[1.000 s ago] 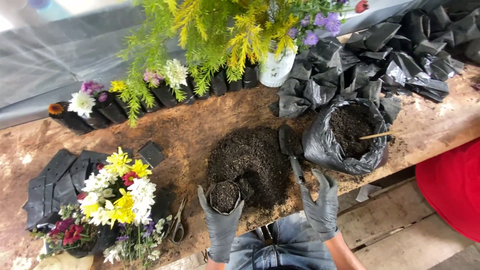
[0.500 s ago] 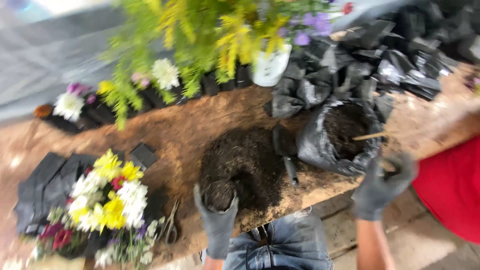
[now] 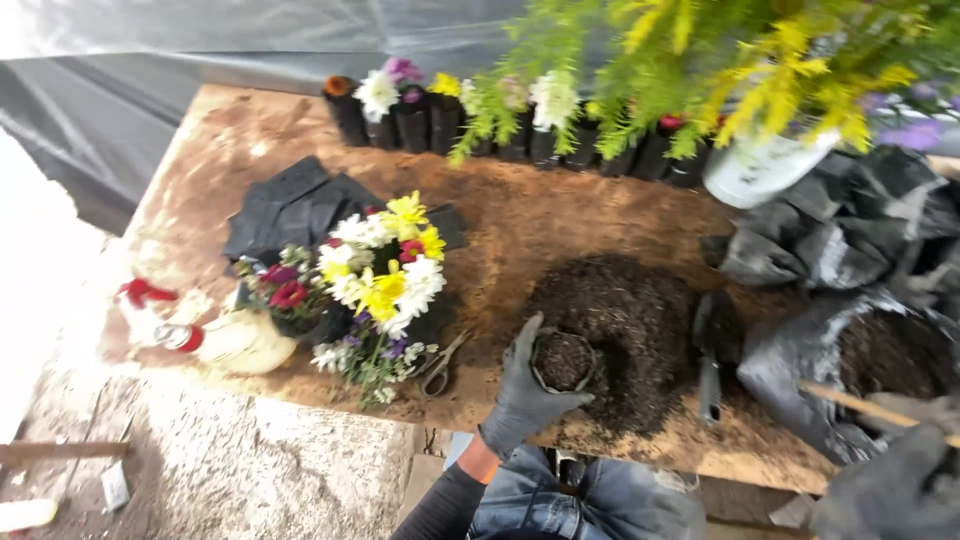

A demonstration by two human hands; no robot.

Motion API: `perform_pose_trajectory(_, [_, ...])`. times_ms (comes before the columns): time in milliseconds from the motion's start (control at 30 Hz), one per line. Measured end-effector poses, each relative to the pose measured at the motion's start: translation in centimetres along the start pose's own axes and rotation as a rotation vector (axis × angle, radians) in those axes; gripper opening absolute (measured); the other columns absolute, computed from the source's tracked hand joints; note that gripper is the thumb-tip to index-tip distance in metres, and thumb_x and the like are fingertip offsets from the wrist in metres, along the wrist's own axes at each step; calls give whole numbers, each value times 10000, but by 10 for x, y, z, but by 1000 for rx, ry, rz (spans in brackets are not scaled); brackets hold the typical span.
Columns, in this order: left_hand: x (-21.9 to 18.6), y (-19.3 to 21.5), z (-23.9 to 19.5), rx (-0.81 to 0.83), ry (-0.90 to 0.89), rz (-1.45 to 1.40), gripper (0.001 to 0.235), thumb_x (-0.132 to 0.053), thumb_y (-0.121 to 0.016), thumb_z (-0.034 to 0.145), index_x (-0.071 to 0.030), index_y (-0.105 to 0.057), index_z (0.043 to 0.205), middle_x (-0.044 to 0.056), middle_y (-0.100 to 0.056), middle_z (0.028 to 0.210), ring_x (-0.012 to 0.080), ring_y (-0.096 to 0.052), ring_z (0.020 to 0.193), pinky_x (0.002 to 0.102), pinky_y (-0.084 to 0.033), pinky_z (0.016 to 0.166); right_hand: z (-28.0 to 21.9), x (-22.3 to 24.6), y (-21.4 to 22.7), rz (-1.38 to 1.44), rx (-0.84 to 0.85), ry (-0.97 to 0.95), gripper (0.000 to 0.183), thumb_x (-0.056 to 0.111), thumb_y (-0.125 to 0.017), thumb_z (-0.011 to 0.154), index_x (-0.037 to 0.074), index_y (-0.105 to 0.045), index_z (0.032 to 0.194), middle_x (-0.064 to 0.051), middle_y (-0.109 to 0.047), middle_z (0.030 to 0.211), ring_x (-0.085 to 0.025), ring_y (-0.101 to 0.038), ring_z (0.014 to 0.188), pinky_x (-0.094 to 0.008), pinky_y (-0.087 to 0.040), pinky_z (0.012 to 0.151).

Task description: The person scoops soil from a large bag into a small black plastic pot using a wooden stick. They then place a white flower into the pot and add more soil around it, patting it down with gloved hands.

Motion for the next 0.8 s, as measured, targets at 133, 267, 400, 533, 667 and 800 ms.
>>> perform_pose_trajectory(133, [-1,-2,-8,95,-416,174,1144,-206,-939,752,-148,-202,1625,135,-420,1543,310,-470,1407,530,-428,1153,-18,76,-79,296,95,129,109,-22,-356,1205,20,-404,1293,-205,-646,973,-322,-675,709,-311,-411,516])
perform_pose_trajectory(267, [-4,-4,-17,48,-481,186,1074,-162,-936,736,-70,-281,1583,160,-523,1442,326,-573,1323,495,-503,1113,-36,101,-122,586,182,420,621,-182,-461,988,-38,-304,1571,-183,-668,781,-278,-729,686,-401,-681,647])
perform_pose_trajectory(400, [-10,-4,-16,55,-425,129,1005,-129,-915,730,-73,-342,1554,147,-520,1456,313,-561,1327,465,-475,1126,-50,107,-145,585,278,440,793,-114,-574,1027,27,-72,1624,-256,-717,991,-315,-773,778,-434,-701,747])
perform_pose_trajectory(533, [-6,-5,-15,56,-400,156,909,-164,-927,718,-85,-432,1476,152,-538,1415,321,-568,1311,459,-476,1132,-55,116,-153,463,304,553,854,-78,-622,1031,157,-93,1659,-267,-726,1048,-284,-776,812,-373,-691,735])
perform_pose_trajectory(667, [-17,-2,-15,46,-431,98,775,-145,-911,725,-85,-500,1379,143,-586,1303,317,-625,1203,459,-539,1061,-64,121,-158,364,289,648,696,-54,-658,1028,34,-242,1580,-259,-734,1053,-301,-787,870,-343,-689,753])
perform_pose_trajectory(800, [-26,3,-19,36,-472,101,699,-201,-870,805,-106,-482,1379,144,-565,1289,341,-612,1194,492,-541,1017,-75,119,-165,373,323,741,798,-59,-688,1016,84,-203,1634,-253,-735,1053,-301,-772,872,-382,-675,803])
Point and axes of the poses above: each hand's wrist, its own z-axis towards the middle knuckle, its own y-axis out of the back of the hand, x = y × z, the point moved 6 cm from there along z, towards the middle knuckle
